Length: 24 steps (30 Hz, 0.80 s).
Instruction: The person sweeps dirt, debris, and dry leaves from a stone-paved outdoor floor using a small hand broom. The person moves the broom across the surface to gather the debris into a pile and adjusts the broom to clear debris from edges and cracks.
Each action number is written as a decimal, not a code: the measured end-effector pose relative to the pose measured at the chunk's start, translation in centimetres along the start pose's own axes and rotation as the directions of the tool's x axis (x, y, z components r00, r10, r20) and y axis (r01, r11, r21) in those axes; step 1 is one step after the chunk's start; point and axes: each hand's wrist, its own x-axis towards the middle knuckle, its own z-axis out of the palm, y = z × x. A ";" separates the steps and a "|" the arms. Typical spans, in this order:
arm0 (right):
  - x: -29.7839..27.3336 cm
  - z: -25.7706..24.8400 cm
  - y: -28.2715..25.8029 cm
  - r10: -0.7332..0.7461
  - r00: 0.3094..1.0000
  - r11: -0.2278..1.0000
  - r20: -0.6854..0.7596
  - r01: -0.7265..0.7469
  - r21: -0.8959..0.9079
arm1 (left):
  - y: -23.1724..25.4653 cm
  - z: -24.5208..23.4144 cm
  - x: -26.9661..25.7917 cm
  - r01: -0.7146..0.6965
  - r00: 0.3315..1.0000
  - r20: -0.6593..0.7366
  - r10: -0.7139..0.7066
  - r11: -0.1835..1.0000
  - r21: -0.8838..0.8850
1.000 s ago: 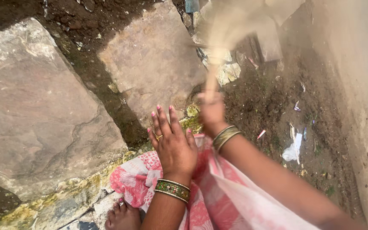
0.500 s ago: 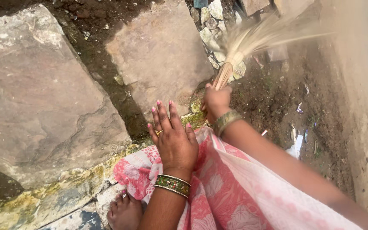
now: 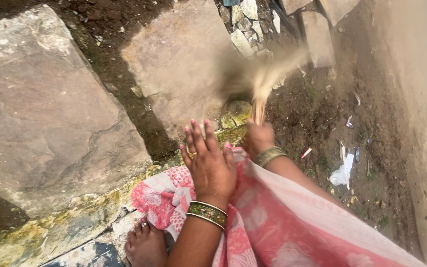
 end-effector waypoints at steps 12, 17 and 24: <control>1.2 3.5 1.0 0.199 0.905 0.963 0.376 -0.110 -0.245 | 0.1 0.0 0.4 0.023 1.000 -0.016 -0.023 1.000 -0.001; 2.2 1.9 0.7 0.087 0.985 0.995 0.149 -0.092 0.026 | 0.5 -0.1 -0.3 -0.009 1.000 0.026 0.010 1.000 -0.023; -1.9 -0.3 2.9 -0.222 0.904 0.975 0.364 0.217 0.057 | -0.1 0.0 -0.9 0.015 0.996 0.087 -0.018 0.999 0.032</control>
